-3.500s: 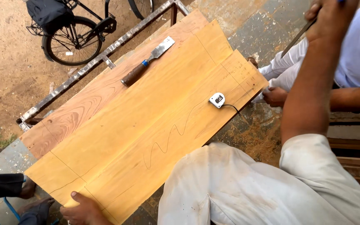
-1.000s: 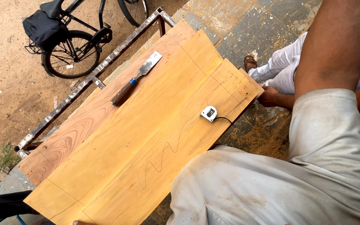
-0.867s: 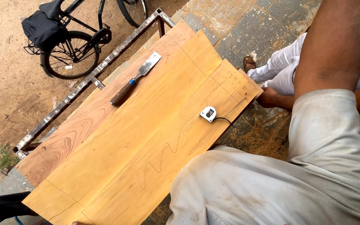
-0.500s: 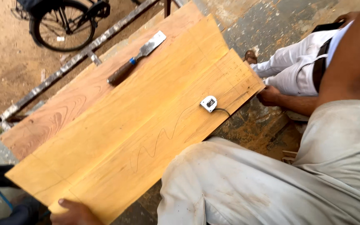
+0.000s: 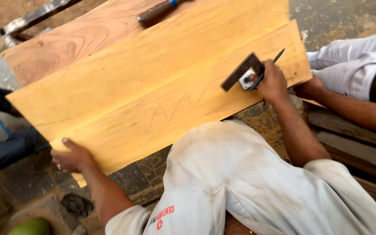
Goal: The person marks several wooden boards using a square and a pen, then carries them over to a stack of wood.
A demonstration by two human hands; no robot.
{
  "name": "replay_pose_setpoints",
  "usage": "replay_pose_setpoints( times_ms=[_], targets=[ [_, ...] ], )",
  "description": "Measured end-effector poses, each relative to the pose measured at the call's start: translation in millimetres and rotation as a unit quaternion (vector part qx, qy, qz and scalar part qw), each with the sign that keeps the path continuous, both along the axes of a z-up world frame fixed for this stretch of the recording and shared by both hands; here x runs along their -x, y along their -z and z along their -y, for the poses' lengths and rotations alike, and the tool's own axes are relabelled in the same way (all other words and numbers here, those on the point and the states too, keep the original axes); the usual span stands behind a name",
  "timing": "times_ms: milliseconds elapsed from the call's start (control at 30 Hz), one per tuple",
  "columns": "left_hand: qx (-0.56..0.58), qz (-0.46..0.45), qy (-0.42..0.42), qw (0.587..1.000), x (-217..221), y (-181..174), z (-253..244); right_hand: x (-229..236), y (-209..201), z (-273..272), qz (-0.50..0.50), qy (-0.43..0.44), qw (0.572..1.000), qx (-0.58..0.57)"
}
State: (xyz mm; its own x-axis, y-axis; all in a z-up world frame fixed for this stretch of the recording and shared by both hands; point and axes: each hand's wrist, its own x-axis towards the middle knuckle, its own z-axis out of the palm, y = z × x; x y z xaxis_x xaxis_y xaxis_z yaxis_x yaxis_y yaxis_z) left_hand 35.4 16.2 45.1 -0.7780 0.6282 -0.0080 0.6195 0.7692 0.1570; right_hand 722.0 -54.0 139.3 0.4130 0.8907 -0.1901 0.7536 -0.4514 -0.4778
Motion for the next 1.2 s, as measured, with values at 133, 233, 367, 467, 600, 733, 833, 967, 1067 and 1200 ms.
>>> replay_pose_setpoints(
  times_ms=[133,233,367,467,600,733,833,967,1067,1200],
  targets=[
    [0.013,0.007,0.004,1.000,-1.8,-4.5,-2.7,68.8,-8.2,8.8,0.111,-0.104,0.988,-0.005],
    [0.002,0.015,0.009,1.000,-1.3,-6.4,-3.3,74.0,15.9,-3.6,0.145,-0.135,0.980,0.022],
    [0.005,0.024,0.005,1.000,1.5,-8.5,-1.0,96.5,12.1,-73.2,0.143,-0.181,0.973,-0.008],
    [0.020,0.020,0.020,0.999,-2.7,-10.9,0.4,110.0,27.1,-129.8,0.168,-0.237,0.950,-0.111],
    [0.020,0.023,0.015,0.999,-2.5,-13.8,-2.5,100.7,30.8,-188.8,0.109,-0.188,0.970,-0.112],
    [0.012,0.021,0.014,1.000,0.3,-10.0,-0.2,60.1,17.9,-214.9,0.077,-0.142,0.987,-0.015],
    [0.013,0.009,0.015,1.000,6.0,-5.2,2.1,34.9,29.2,-222.4,-0.006,-0.123,0.992,-0.022],
    [-0.002,-0.009,0.048,0.999,3.2,5.9,2.1,13.4,73.6,-225.9,0.000,-0.083,0.992,-0.092],
    [0.002,0.007,0.030,1.000,-0.7,2.8,-0.3,6.8,77.7,-220.6,0.076,-0.108,0.974,-0.182],
    [-0.028,-0.027,0.069,0.997,12.5,12.0,8.4,8.1,45.1,-203.4,0.199,-0.093,0.955,-0.201]
  ],
)
